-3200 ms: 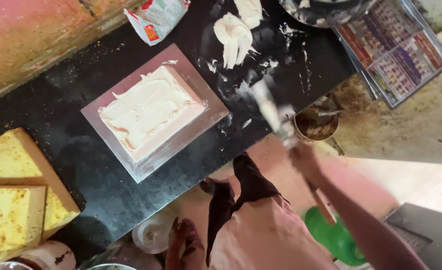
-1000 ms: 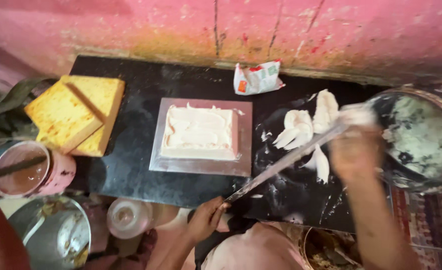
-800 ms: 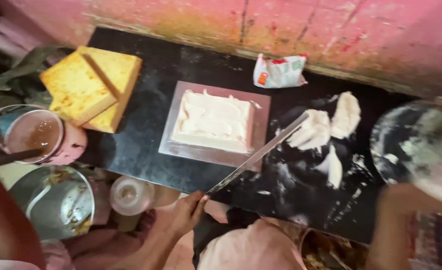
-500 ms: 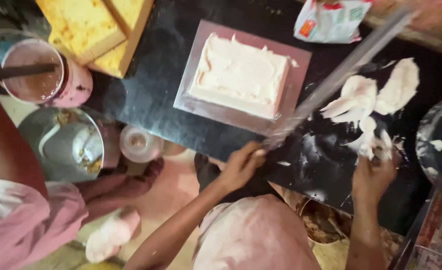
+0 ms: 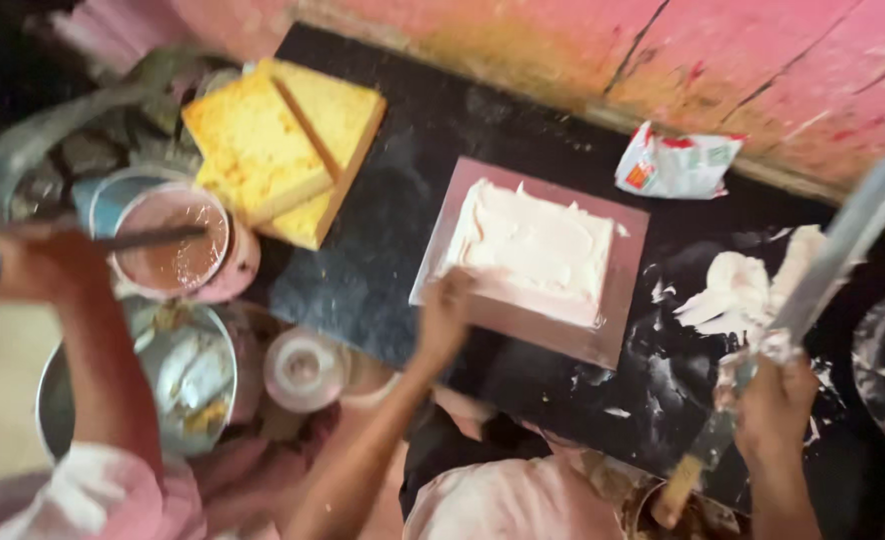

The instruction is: The person applies white frosting to the top and sides of a rectangular cake with a knife, smoothing it over the surface.

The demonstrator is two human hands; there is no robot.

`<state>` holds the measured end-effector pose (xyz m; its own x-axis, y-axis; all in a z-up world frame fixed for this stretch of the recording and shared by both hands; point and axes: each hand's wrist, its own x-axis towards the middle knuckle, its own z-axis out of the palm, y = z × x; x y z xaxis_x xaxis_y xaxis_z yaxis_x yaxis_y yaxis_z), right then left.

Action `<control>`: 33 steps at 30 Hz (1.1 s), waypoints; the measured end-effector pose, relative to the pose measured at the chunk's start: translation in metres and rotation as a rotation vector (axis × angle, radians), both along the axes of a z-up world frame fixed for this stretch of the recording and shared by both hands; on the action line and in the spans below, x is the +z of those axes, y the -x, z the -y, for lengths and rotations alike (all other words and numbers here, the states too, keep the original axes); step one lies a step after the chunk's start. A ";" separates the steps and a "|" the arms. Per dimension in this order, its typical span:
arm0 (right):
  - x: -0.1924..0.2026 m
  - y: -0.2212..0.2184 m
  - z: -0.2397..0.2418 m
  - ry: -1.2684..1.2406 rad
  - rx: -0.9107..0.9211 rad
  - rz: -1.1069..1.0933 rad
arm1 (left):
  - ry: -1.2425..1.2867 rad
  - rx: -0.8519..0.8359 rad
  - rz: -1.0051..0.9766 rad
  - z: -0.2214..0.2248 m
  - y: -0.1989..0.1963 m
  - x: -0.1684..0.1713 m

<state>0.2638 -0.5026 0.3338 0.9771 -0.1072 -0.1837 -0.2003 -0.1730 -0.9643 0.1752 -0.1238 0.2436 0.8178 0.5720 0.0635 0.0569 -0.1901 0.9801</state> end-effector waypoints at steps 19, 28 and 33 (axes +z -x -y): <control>0.016 0.132 -0.062 0.265 -0.186 -0.285 | -0.335 -0.126 -0.363 -0.174 -0.230 -0.116; -0.064 0.131 -0.040 0.157 -0.219 -0.274 | -0.192 -0.661 -0.559 -0.192 -0.092 -0.120; -0.071 0.096 -0.066 -0.118 -0.279 -0.460 | -0.711 -0.414 -0.236 -0.199 -0.159 -0.106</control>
<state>0.1680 -0.4366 0.2632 0.7305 -0.3032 -0.6119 -0.6287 0.0512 -0.7760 0.3345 0.0754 0.1375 0.9890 0.1123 0.0961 0.0341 -0.8060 0.5910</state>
